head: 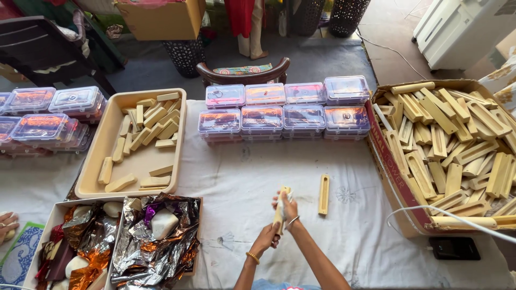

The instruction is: The person wipes small wooden pieces with a white cloth on a table. They pick up pieces from a tray, wipe them, and place them back down. The workspace includes plastic containers and a large box of wooden pieces.

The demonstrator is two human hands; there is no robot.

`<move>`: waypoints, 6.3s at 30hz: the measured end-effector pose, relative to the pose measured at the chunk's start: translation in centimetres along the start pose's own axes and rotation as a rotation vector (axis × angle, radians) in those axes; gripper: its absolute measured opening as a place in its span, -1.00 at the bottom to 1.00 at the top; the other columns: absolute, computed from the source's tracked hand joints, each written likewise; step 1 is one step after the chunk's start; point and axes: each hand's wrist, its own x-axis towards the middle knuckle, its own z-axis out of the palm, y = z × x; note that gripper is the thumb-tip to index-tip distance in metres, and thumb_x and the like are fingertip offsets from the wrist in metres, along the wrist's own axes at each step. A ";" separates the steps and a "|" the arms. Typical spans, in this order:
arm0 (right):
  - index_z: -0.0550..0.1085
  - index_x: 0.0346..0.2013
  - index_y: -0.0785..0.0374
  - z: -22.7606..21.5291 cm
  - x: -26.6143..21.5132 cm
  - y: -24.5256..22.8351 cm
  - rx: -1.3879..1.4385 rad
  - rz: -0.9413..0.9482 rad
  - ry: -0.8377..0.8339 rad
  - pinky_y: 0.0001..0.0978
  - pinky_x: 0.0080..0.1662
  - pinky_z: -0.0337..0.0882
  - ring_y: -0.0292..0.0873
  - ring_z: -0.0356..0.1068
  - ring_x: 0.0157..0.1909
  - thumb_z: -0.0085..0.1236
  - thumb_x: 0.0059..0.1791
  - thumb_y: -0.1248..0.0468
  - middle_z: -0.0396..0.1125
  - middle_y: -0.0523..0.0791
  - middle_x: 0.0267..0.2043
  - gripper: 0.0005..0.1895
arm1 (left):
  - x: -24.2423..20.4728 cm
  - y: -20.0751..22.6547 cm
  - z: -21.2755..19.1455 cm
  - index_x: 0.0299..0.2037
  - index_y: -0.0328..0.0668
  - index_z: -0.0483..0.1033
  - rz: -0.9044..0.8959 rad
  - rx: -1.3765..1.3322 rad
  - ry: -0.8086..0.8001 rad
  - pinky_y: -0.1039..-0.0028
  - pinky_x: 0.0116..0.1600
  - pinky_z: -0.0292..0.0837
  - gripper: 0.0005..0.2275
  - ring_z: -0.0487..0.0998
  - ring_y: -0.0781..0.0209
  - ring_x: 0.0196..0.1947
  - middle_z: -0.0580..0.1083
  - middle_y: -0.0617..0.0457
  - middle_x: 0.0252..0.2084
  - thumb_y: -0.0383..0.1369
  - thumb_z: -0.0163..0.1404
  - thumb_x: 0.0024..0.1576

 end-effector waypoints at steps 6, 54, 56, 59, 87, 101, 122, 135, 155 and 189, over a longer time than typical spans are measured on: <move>0.43 0.06 0.29 0.5 -0.4 -1.5 0.148 -0.115 0.079 -0.36 -0.21 0.54 -0.23 0.48 -0.33 0.06 0.08 0.02 0.42 -0.08 -0.26 -0.57 | 1.9 -0.9 0.2 -0.24 -0.19 0.45 0.094 -0.156 -0.070 0.55 -0.39 0.41 -0.57 0.38 0.41 -0.57 0.33 0.20 -0.52 0.06 -0.17 0.32; 0.53 -0.25 0.28 -2.2 -8.6 -7.1 -1.314 -0.462 -0.579 -0.29 -0.30 0.49 -0.12 0.50 -0.44 0.36 -0.16 -0.17 0.47 -0.05 -0.48 -0.44 | -5.5 4.6 -4.7 0.13 -0.28 0.39 0.423 -0.393 0.212 0.38 0.00 0.69 -0.66 0.65 0.15 -0.08 0.61 -0.21 -0.02 -0.23 -0.03 0.26; 0.55 -0.26 0.30 -3.3 -7.5 -6.0 -1.176 -0.415 -0.540 -0.32 -0.35 0.50 -0.18 0.49 -0.46 0.24 -0.11 -0.21 0.47 -0.08 -0.50 -0.41 | -5.7 5.3 -4.4 0.13 -0.27 0.39 0.420 -0.427 0.192 0.37 0.02 0.69 -0.66 0.66 0.14 -0.05 0.60 -0.22 0.01 -0.22 -0.02 0.25; 0.61 -0.23 0.29 -3.1 -7.2 -5.1 -0.894 -0.380 -0.391 -0.40 -0.39 0.47 -0.28 0.46 -0.48 -0.04 0.00 -0.26 0.49 -0.15 -0.50 -0.35 | -5.2 5.5 -3.8 0.12 -0.24 0.40 0.355 -0.509 0.202 0.35 0.01 0.67 -0.63 0.67 0.04 -0.07 0.59 -0.21 0.01 -0.17 -0.02 0.21; 0.59 -0.42 0.44 -1.6 -9.9 -5.4 -0.370 -0.526 0.036 -0.34 -0.09 0.51 -0.15 0.57 -0.20 -0.07 0.13 -0.05 0.58 -0.01 -0.31 -0.40 | -3.9 0.4 -1.4 0.02 -0.47 0.54 0.053 -0.458 0.281 0.56 -0.22 0.64 -0.49 0.72 0.20 -0.31 0.64 -0.21 -0.22 -0.01 -0.04 0.29; 0.58 -0.44 0.39 -2.7 -6.6 -6.4 -0.342 -0.300 0.000 -0.37 -0.22 0.49 -0.17 0.53 -0.33 -0.07 0.07 -0.21 0.56 0.01 -0.41 -0.32 | -5.3 4.6 -0.5 0.06 -0.23 0.42 0.455 -0.421 0.232 0.43 0.09 0.60 -0.74 0.60 0.29 -0.07 0.55 -0.05 -0.04 -0.41 0.09 0.19; 0.44 -0.09 0.31 -2.7 -4.4 -0.9 -1.281 -0.925 0.129 -0.12 0.17 0.38 0.14 0.37 0.16 0.02 -0.04 0.40 0.33 0.09 0.11 -0.78 | 1.6 -3.4 -3.3 0.13 -0.17 0.41 0.184 -0.528 0.374 0.52 -0.06 0.63 -0.67 0.63 0.30 -0.16 0.56 -0.01 -0.10 -0.45 0.13 0.16; 0.63 -0.38 0.16 -1.5 -4.5 -2.6 -1.755 -1.040 0.095 -0.03 -0.01 0.26 -0.03 0.30 -0.03 0.17 -0.13 0.28 0.33 -0.06 -0.19 -0.88 | 1.0 -3.0 -3.4 0.10 -0.20 0.46 0.214 -0.461 0.313 0.51 -0.05 0.66 -0.67 0.60 0.36 -0.17 0.59 0.00 -0.14 -0.46 0.17 0.13; 0.57 -0.38 0.16 -2.1 -4.6 -1.3 -1.722 -1.144 0.181 -0.15 -0.09 0.34 -0.09 0.39 -0.15 0.16 -0.11 0.27 0.40 -0.14 -0.26 -0.93 | 0.8 -3.1 -3.4 0.10 -0.20 0.46 0.206 -0.450 0.311 0.51 -0.09 0.65 -0.66 0.61 0.35 -0.20 0.58 0.02 -0.18 -0.47 0.18 0.12; 0.54 -0.06 0.07 0.1 -7.3 1.4 -1.401 -0.786 0.042 -0.08 0.00 0.45 0.07 0.31 0.07 0.45 -0.26 0.10 0.28 0.00 0.02 -0.50 | 2.3 -4.9 -2.9 0.11 -0.22 0.43 0.289 -0.534 0.343 0.49 -0.11 0.65 -0.69 0.62 0.27 -0.16 0.58 -0.04 -0.13 -0.50 0.12 0.16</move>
